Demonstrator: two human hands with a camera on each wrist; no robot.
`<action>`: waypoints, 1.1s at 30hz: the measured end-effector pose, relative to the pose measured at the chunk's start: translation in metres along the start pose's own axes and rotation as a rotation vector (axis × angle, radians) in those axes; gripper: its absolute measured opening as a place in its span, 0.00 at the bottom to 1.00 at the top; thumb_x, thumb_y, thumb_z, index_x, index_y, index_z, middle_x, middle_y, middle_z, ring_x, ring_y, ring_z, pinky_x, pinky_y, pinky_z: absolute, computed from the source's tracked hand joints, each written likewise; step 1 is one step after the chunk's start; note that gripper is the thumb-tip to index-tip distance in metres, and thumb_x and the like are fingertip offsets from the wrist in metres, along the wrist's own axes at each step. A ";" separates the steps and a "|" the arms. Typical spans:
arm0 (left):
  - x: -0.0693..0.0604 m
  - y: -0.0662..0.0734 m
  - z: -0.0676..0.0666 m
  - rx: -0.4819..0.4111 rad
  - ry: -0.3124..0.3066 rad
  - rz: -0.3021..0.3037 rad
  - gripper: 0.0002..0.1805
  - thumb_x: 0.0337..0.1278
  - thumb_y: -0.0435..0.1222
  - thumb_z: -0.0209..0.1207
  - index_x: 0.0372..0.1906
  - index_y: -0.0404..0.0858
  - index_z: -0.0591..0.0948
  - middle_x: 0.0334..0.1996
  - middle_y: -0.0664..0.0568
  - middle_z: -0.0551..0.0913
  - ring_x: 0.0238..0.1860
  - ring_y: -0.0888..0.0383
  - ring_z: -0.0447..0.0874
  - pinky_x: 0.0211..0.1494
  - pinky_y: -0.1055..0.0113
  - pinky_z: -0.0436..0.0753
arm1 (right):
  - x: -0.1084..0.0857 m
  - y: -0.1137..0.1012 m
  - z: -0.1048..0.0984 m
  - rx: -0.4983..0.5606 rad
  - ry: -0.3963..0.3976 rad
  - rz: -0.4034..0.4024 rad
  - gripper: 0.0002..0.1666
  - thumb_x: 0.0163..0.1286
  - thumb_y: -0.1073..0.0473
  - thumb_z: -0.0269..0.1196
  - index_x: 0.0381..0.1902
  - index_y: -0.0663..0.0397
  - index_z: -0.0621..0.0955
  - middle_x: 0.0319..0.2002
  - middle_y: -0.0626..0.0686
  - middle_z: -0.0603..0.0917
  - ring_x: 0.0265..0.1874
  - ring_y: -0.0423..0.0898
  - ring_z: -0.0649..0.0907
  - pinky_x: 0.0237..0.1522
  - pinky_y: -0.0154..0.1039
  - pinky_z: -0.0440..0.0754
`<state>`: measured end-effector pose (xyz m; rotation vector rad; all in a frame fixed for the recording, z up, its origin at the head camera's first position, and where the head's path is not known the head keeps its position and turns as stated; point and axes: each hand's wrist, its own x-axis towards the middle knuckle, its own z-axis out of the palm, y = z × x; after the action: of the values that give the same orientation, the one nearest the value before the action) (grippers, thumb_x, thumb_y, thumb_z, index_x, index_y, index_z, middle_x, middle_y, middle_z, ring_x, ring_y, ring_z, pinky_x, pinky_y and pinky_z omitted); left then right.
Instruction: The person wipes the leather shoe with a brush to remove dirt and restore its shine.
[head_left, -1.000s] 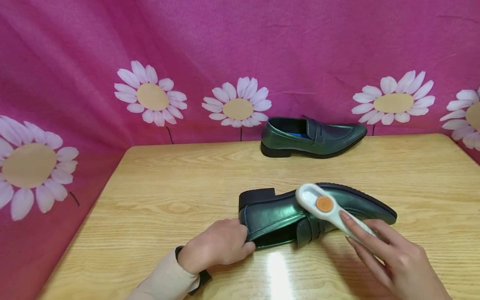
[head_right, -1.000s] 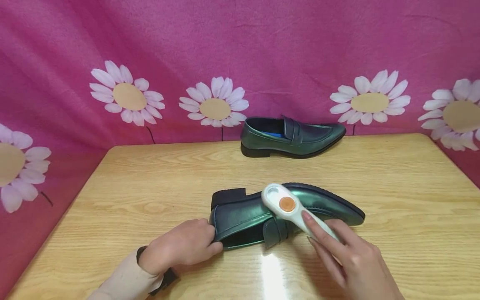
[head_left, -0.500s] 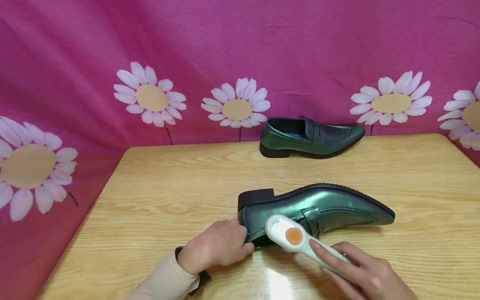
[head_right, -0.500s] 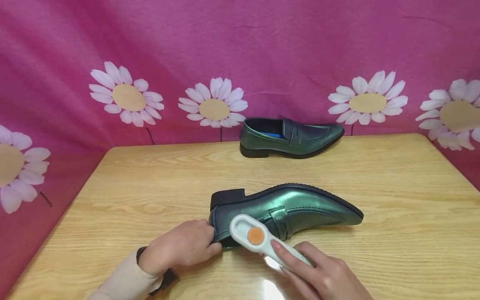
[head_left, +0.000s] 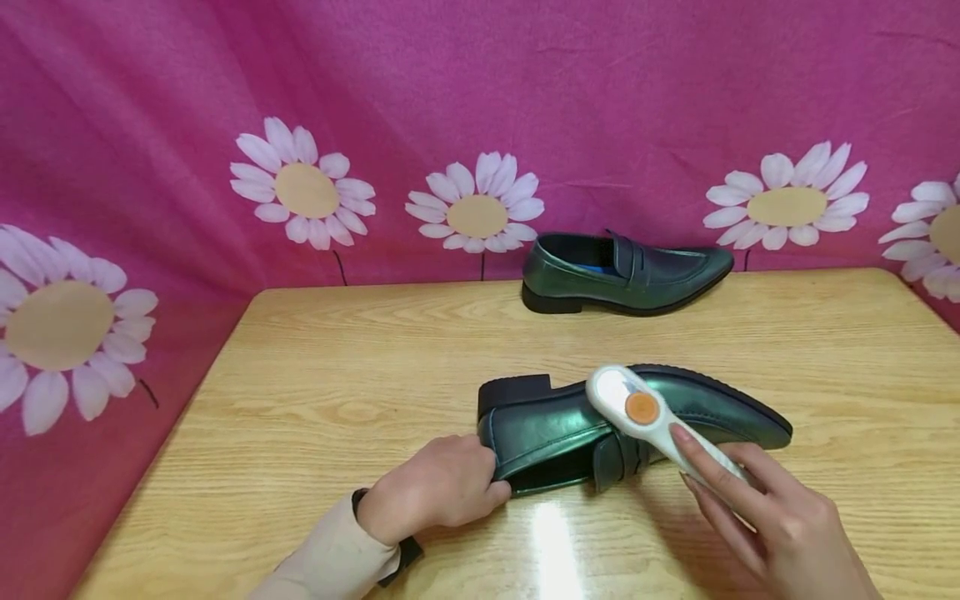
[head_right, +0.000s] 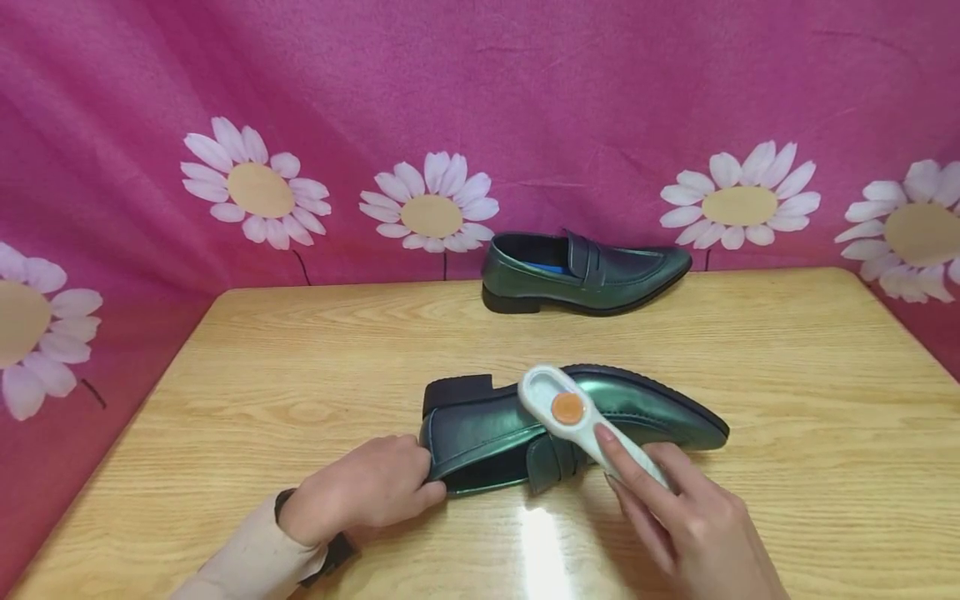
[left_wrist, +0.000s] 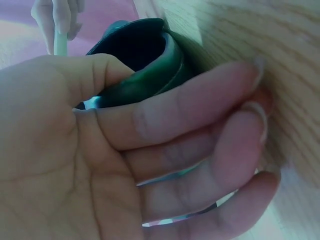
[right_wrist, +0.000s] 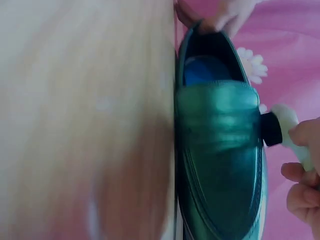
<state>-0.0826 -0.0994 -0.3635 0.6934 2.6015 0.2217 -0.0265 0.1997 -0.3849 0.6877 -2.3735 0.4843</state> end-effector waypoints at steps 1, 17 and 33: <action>0.000 0.000 0.000 0.000 -0.002 0.002 0.22 0.65 0.44 0.54 0.15 0.41 0.75 0.15 0.54 0.72 0.18 0.59 0.70 0.32 0.68 0.72 | 0.000 0.001 0.000 -0.003 0.009 0.002 0.34 0.74 0.33 0.39 0.60 0.42 0.79 0.35 0.45 0.77 0.25 0.38 0.73 0.28 0.21 0.75; 0.003 -0.001 0.006 0.034 0.018 0.001 0.21 0.64 0.45 0.54 0.16 0.40 0.76 0.17 0.54 0.73 0.20 0.59 0.71 0.32 0.67 0.73 | -0.003 -0.019 0.005 0.097 -0.193 -0.088 0.34 0.74 0.34 0.34 0.66 0.36 0.73 0.38 0.39 0.73 0.25 0.28 0.69 0.26 0.18 0.69; 0.003 0.000 0.007 0.046 0.036 0.003 0.22 0.62 0.44 0.55 0.13 0.41 0.74 0.15 0.54 0.72 0.18 0.59 0.70 0.29 0.66 0.73 | -0.007 -0.023 0.021 0.203 -0.156 -0.195 0.30 0.76 0.39 0.39 0.64 0.41 0.76 0.38 0.40 0.74 0.26 0.28 0.70 0.26 0.17 0.69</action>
<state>-0.0819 -0.0981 -0.3706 0.7154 2.6476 0.1778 -0.0181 0.1732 -0.4009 1.0729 -2.3883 0.6109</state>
